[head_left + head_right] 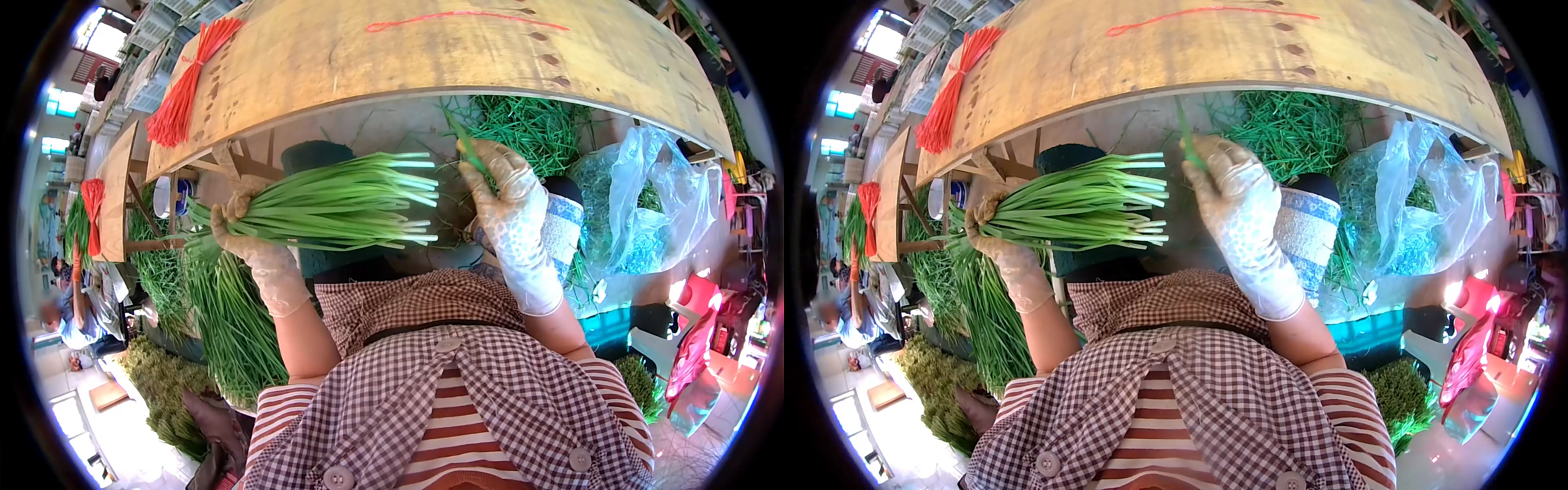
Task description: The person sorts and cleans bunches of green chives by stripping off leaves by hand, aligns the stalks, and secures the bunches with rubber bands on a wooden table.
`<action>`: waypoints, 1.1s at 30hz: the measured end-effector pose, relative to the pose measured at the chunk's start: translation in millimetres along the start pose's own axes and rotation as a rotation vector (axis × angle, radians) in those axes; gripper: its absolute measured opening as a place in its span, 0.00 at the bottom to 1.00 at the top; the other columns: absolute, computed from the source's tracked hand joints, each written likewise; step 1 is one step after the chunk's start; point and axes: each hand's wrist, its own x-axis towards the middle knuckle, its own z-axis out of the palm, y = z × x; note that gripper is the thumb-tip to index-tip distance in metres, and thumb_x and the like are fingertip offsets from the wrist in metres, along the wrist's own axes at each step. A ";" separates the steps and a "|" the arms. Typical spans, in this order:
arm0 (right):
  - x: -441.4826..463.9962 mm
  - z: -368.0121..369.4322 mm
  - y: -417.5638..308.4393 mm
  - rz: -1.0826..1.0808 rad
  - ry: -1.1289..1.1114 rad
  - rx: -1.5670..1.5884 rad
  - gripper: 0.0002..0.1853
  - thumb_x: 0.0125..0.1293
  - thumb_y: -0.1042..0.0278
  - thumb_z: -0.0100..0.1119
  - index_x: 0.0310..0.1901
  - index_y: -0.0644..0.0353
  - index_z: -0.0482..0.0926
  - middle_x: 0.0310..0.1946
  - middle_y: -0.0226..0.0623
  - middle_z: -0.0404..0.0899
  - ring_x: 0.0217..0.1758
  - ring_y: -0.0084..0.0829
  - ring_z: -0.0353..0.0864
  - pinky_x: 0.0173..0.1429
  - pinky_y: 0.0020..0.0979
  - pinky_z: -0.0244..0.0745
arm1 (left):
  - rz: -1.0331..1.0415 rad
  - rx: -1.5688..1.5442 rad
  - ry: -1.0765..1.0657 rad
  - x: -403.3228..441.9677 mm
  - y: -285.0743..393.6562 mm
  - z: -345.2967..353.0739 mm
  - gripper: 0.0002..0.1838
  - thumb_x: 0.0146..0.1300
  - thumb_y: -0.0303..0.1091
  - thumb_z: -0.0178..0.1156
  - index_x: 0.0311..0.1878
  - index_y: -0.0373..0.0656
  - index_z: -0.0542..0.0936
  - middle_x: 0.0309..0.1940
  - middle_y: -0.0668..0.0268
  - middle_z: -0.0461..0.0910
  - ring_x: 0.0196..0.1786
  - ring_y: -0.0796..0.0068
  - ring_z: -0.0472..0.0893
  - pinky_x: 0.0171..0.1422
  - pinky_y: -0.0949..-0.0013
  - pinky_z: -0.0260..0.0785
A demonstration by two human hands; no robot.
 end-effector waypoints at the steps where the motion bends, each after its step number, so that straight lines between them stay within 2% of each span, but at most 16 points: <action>1: 0.4 -1.0 -5.7 -0.021 -0.007 0.002 0.12 0.56 0.65 0.69 0.43 0.54 0.85 0.40 0.36 0.85 0.40 0.37 0.85 0.42 0.31 0.80 | -0.021 0.010 -0.004 2.2 4.4 -4.9 0.15 0.57 0.33 0.57 0.19 0.51 0.63 0.15 0.75 0.64 0.22 0.76 0.69 0.46 0.68 0.70; 3: -2.9 8.8 -8.9 -0.075 -0.156 -0.001 0.12 0.55 0.61 0.69 0.40 0.53 0.86 0.35 0.36 0.85 0.38 0.38 0.84 0.41 0.34 0.79 | -0.082 -0.040 -0.025 0.8 2.9 -5.6 0.16 0.57 0.35 0.58 0.19 0.51 0.62 0.15 0.76 0.63 0.22 0.77 0.69 0.48 0.67 0.70; 5: -11.2 16.4 -5.5 0.029 -0.262 0.054 0.12 0.53 0.60 0.69 0.38 0.54 0.86 0.35 0.36 0.85 0.38 0.40 0.84 0.41 0.36 0.79 | -0.155 -0.159 -0.065 -1.6 -2.7 -5.1 0.15 0.58 0.34 0.57 0.20 0.51 0.62 0.15 0.76 0.63 0.22 0.77 0.69 0.48 0.67 0.70; 9: -18.6 21.4 1.6 0.519 -0.345 0.563 0.09 0.59 0.68 0.66 0.39 0.62 0.85 0.37 0.45 0.83 0.40 0.37 0.83 0.46 0.32 0.77 | -0.143 -0.137 -0.143 -2.2 -0.4 -7.3 0.14 0.59 0.32 0.56 0.20 0.51 0.63 0.15 0.76 0.63 0.21 0.78 0.66 0.45 0.69 0.69; 10: -19.3 20.7 0.7 0.605 -0.352 0.603 0.09 0.61 0.70 0.64 0.40 0.64 0.85 0.37 0.48 0.83 0.41 0.35 0.83 0.48 0.30 0.76 | -0.119 -0.094 -0.164 -3.0 -1.6 -6.5 0.14 0.60 0.32 0.56 0.21 0.51 0.64 0.14 0.76 0.63 0.20 0.78 0.65 0.44 0.71 0.69; 13: -19.4 16.3 1.1 0.552 -0.340 0.561 0.10 0.60 0.68 0.65 0.42 0.63 0.85 0.37 0.46 0.83 0.41 0.36 0.83 0.48 0.31 0.76 | -0.136 -0.078 -0.248 -3.7 -4.2 -2.7 0.14 0.60 0.31 0.55 0.21 0.51 0.65 0.14 0.76 0.63 0.20 0.79 0.64 0.41 0.73 0.67; 17: -9.6 7.0 -5.8 0.368 -0.383 0.367 0.11 0.59 0.68 0.66 0.41 0.63 0.85 0.35 0.44 0.84 0.39 0.38 0.84 0.47 0.33 0.77 | -0.122 -0.063 -0.299 -9.5 -11.0 7.7 0.13 0.60 0.30 0.56 0.21 0.51 0.67 0.14 0.75 0.64 0.20 0.78 0.64 0.38 0.75 0.66; 19: -8.2 4.0 -15.8 0.390 -0.369 0.324 0.10 0.59 0.68 0.66 0.41 0.63 0.85 0.33 0.44 0.84 0.38 0.39 0.84 0.45 0.34 0.77 | -0.092 -0.028 -0.249 -7.2 -8.7 4.8 0.12 0.60 0.30 0.56 0.21 0.50 0.67 0.15 0.75 0.64 0.21 0.78 0.64 0.36 0.75 0.66; 22: -5.5 9.9 -12.3 0.221 -0.367 0.170 0.11 0.59 0.65 0.67 0.40 0.61 0.85 0.32 0.39 0.85 0.33 0.33 0.83 0.42 0.33 0.76 | -0.083 -0.013 -0.174 -9.4 -11.6 6.3 0.12 0.59 0.30 0.57 0.21 0.50 0.68 0.15 0.75 0.64 0.22 0.78 0.65 0.34 0.75 0.66; 25: -14.9 22.4 2.0 0.706 -0.287 0.843 0.10 0.59 0.64 0.67 0.38 0.60 0.85 0.31 0.32 0.85 0.31 0.26 0.79 0.39 0.30 0.75 | -0.087 0.017 -0.044 -8.8 -11.2 3.8 0.13 0.58 0.32 0.58 0.20 0.50 0.67 0.15 0.74 0.64 0.22 0.77 0.66 0.35 0.74 0.66; 26: -13.6 24.0 12.1 0.771 -0.239 1.080 0.07 0.61 0.66 0.66 0.36 0.60 0.85 0.33 0.29 0.85 0.32 0.22 0.77 0.39 0.26 0.74 | -0.088 0.032 0.009 -8.0 -10.2 2.9 0.13 0.58 0.33 0.59 0.20 0.50 0.67 0.15 0.74 0.64 0.23 0.76 0.67 0.35 0.74 0.66; 27: -8.7 16.4 27.0 0.931 -0.246 1.050 0.04 0.63 0.70 0.63 0.38 0.59 0.83 0.36 0.32 0.84 0.35 0.23 0.79 0.41 0.26 0.74 | -0.078 0.036 0.063 -9.2 -10.9 6.4 0.13 0.57 0.33 0.59 0.20 0.51 0.67 0.15 0.74 0.64 0.23 0.76 0.68 0.36 0.74 0.67; 29: -12.8 27.7 68.1 0.998 0.146 1.363 0.10 0.63 0.72 0.62 0.46 0.57 0.82 0.38 0.33 0.84 0.39 0.25 0.81 0.44 0.30 0.76 | -0.060 0.040 0.173 -13.2 -13.6 14.5 0.14 0.56 0.35 0.59 0.19 0.51 0.66 0.15 0.74 0.65 0.24 0.75 0.69 0.37 0.73 0.67; 31: -20.5 19.5 115.7 0.219 0.030 -0.189 0.17 0.63 0.74 0.62 0.55 0.56 0.80 0.39 0.36 0.84 0.43 0.29 0.83 0.47 0.32 0.78 | 0.006 0.174 0.197 -12.1 -10.9 12.6 0.14 0.57 0.38 0.57 0.19 0.52 0.65 0.15 0.74 0.66 0.26 0.74 0.72 0.40 0.70 0.69; 32: -12.9 1.4 90.4 0.093 0.012 -0.600 0.18 0.61 0.76 0.63 0.54 0.57 0.81 0.42 0.39 0.85 0.46 0.32 0.84 0.51 0.30 0.78 | 0.019 0.211 0.206 -14.7 -13.4 17.5 0.14 0.57 0.39 0.57 0.19 0.52 0.65 0.15 0.74 0.66 0.26 0.74 0.72 0.41 0.69 0.69; 33: -8.1 -5.1 74.0 0.210 -0.011 -0.303 0.17 0.60 0.76 0.63 0.52 0.57 0.82 0.43 0.39 0.85 0.46 0.32 0.84 0.52 0.30 0.78 | 0.032 0.252 0.219 -17.2 -14.4 19.6 0.15 0.58 0.39 0.56 0.19 0.52 0.65 0.15 0.73 0.66 0.27 0.74 0.72 0.41 0.69 0.69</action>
